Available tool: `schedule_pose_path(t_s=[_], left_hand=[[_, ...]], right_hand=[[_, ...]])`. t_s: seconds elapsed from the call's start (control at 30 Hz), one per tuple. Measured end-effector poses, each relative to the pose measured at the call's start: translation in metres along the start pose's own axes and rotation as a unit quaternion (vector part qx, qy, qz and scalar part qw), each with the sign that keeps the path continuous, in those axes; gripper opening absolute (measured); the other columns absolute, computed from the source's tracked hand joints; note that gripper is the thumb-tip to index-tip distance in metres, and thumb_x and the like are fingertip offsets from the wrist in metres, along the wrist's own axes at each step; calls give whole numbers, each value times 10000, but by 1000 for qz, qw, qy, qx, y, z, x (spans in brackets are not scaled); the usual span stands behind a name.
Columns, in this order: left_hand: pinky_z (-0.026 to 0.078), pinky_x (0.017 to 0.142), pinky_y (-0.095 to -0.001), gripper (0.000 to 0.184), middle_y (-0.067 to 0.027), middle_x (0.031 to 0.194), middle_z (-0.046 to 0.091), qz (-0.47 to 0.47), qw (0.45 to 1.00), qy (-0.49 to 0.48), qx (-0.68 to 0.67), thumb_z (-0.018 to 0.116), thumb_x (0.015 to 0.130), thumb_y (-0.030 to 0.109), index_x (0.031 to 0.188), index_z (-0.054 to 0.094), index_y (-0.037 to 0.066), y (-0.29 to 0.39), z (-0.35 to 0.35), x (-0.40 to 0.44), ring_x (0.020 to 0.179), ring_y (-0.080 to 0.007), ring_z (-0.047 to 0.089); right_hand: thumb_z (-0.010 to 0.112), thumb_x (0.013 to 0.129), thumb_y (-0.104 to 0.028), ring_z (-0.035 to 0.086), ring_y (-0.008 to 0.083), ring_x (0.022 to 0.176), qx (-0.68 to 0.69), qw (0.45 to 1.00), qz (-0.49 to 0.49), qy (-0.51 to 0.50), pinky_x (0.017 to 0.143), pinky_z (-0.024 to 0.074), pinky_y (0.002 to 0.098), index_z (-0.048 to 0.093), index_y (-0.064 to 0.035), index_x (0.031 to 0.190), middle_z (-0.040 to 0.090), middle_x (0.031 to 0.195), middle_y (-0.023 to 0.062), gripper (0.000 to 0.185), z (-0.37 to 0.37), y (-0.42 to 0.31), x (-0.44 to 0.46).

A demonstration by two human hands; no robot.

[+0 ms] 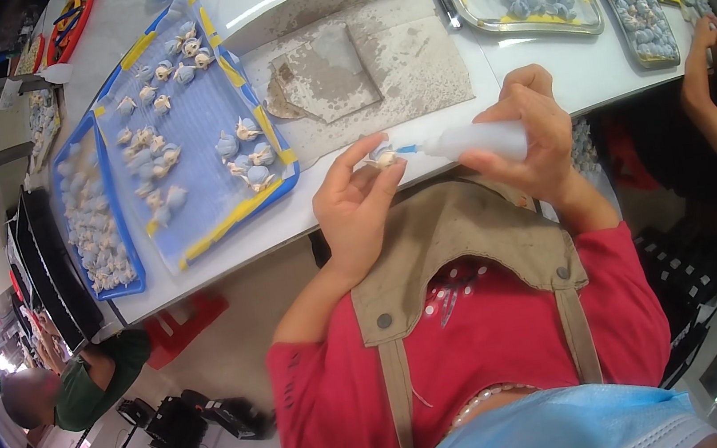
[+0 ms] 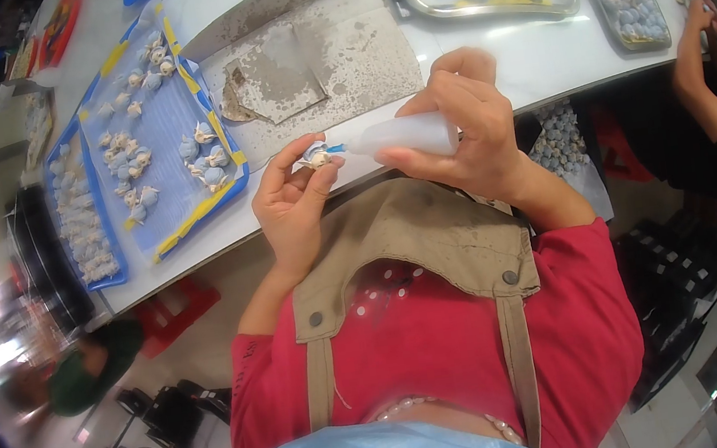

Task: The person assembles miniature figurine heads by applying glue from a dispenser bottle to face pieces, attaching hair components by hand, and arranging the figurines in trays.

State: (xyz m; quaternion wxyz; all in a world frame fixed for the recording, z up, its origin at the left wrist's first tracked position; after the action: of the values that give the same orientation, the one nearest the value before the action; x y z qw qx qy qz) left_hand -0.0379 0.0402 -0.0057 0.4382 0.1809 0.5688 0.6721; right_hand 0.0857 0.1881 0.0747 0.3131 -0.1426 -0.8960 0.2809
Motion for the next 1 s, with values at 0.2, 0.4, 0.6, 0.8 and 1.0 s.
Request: schedule_pose_path(t_s=[0.2,0.4,0.6,0.8,1.0], left_hand=[[482,750,-242,324,-148,1154,579,-13,998,15,-57,608,847,-7,1152,500,-19,-6,-2,4,919,-169,618],[484,750,-249,316,-150,1146,583,-22,998,11,-64,612,845,1,1140,501,-12,-7,3,5,915,-176,621],[488,747,-253,320,-149,1146,586,-24,998,11,-64,611,846,6,1146,500,-11,-7,1,5,909,-181,624],[494,741,-245,316,-146,1134,594,-31,996,20,-78,602,857,20,1154,495,-4,-10,-6,6,894,-183,626],[488,743,-247,320,-159,1185,558,-56,990,20,-129,588,849,-17,1150,482,0,-14,-14,8,937,-204,622]], right_hand=[[822,595,-218,480,242,722,7,1000,16,14,643,402,323,625,-25,721,549,667,56,303,-5,8,-3],[818,605,-217,482,242,719,12,1000,14,11,644,400,324,623,-28,721,546,666,50,296,-5,10,-3],[817,603,-220,477,240,720,10,1000,16,2,644,400,325,617,-32,715,568,661,50,296,-2,10,-1],[809,613,-211,468,233,716,19,999,30,14,674,389,325,618,-31,730,571,676,54,288,-4,13,-2],[724,727,-174,530,234,780,90,980,148,97,721,397,335,631,-28,801,592,718,75,189,19,51,-5]])
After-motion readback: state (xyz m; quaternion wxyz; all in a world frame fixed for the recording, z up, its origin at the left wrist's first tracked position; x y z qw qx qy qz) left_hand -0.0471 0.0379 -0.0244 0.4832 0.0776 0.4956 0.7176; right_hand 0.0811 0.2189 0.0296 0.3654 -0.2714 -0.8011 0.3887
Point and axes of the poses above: each hand's wrist, its own x-axis towards the middle knuckle, its own z-axis out of the palm, y = z × x, the point moved 6 cm from there along x, towards the middle knuckle
